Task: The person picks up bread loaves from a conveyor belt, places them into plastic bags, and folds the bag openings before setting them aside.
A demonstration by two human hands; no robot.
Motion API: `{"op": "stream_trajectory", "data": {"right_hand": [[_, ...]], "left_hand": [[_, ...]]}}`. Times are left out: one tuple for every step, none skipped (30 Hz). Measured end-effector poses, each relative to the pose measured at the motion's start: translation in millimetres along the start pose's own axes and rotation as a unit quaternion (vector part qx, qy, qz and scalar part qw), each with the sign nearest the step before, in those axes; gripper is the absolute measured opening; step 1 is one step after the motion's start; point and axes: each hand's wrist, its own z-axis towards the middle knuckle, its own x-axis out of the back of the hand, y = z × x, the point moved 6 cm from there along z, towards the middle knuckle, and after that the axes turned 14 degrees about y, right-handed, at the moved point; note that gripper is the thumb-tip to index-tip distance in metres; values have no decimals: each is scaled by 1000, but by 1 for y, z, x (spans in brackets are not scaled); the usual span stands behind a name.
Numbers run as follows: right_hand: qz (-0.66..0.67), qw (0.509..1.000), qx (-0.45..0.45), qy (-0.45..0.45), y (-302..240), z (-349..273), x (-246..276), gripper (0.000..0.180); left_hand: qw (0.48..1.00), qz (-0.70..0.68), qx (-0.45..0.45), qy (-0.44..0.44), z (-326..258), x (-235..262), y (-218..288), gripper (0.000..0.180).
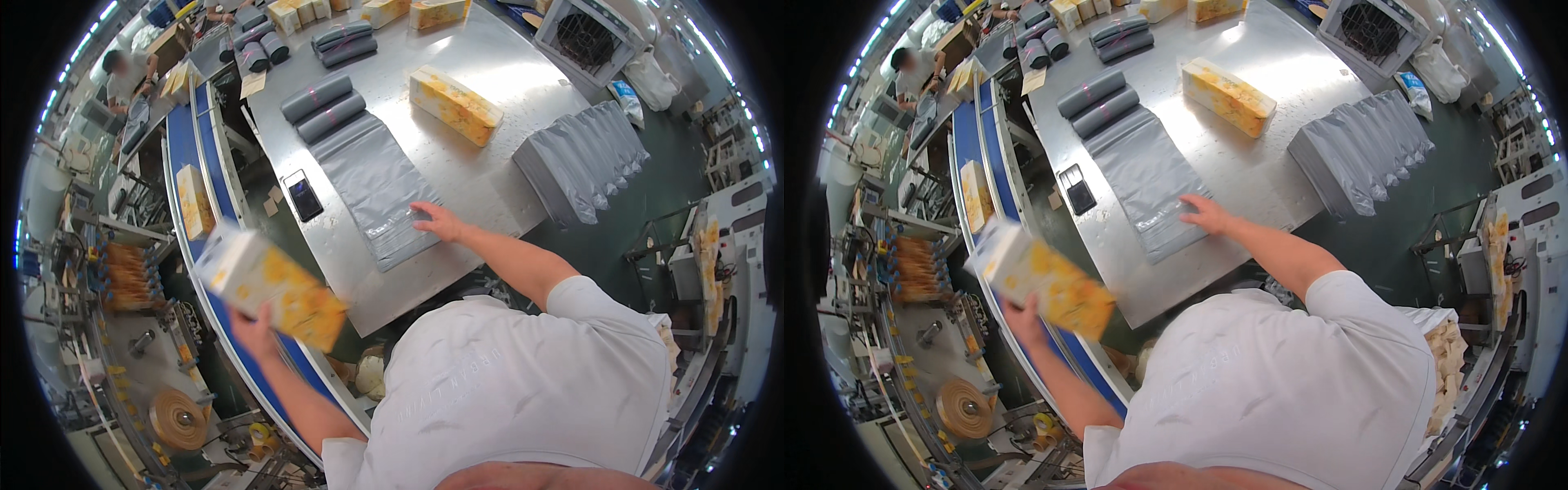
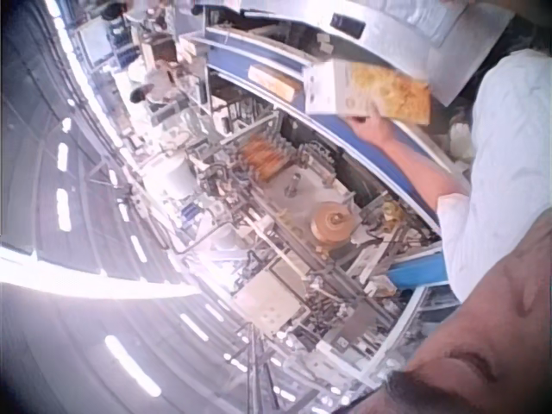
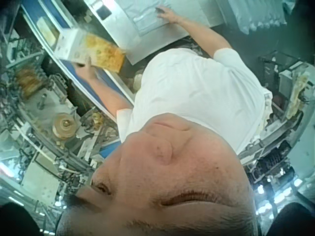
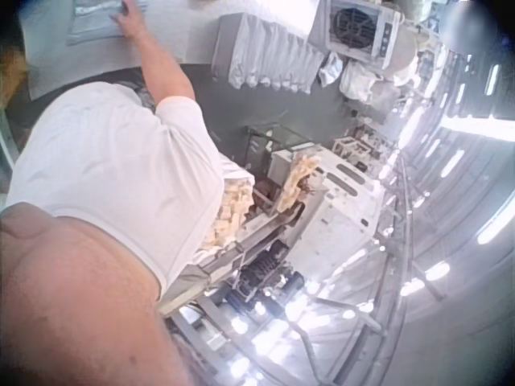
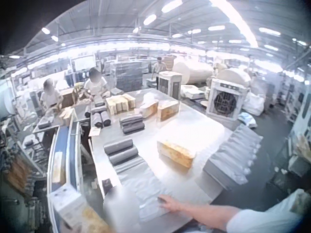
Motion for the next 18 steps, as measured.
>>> {"op": "stream_trajectory", "data": {"right_hand": [[75,997,-31,15,7,0,8,79],[105,994,1,23,-1,-2,9,81],[136,990,33,29,-13,-8,6,83],[164,984,64,37,-26,-16,8,85],[76,995,50,39,-36,-21,-1,86],[-18,998,26,55,-35,-29,3,86],[-111,991,4,69,-35,-33,11,87],[-12,999,-22,32,-38,-34,17,78],[-17,999,-30,16,-41,-32,19,74],[-25,999,-43,6,-36,-31,25,70],[-32,998,-55,-8,-33,-30,28,66],[-72,997,-30,-8,-25,-21,36,63],[-110,994,0,-7,-18,1,47,61],[-147,988,40,-15,-17,21,46,58],[-232,963,138,-12,-21,34,47,59],[-315,921,227,0,-25,43,52,61],[-395,864,312,12,-28,48,55,62],[-403,864,302,-11,-30,54,51,63]], "left_hand": [[996,-28,63,-56,-16,-66,2,59],[987,-73,125,-65,-43,-125,-4,53],[977,-84,165,-107,-71,-177,-5,49],[959,116,188,-175,-92,-220,-28,51],[961,53,198,-185,-117,-248,-67,53],[977,109,85,-161,-130,-272,-76,61],[977,164,-32,-135,-135,-291,-77,69],[988,101,12,-120,-130,-302,-90,75],[993,39,53,-101,-124,-310,-99,82],[991,-26,97,-89,-120,-323,-100,88],[989,-26,115,-90,-114,-332,-101,92],[986,-25,134,-99,-107,-343,-96,97],[983,-24,150,-105,-99,-349,-90,102],[980,-51,168,-96,-91,-344,-94,104],[981,-63,160,-91,-90,-344,-94,97],[981,-78,151,-95,-92,-350,-91,91],[981,-92,142,-98,-91,-354,-87,86],[984,-3,71,-163,-87,-351,-80,76]]}}
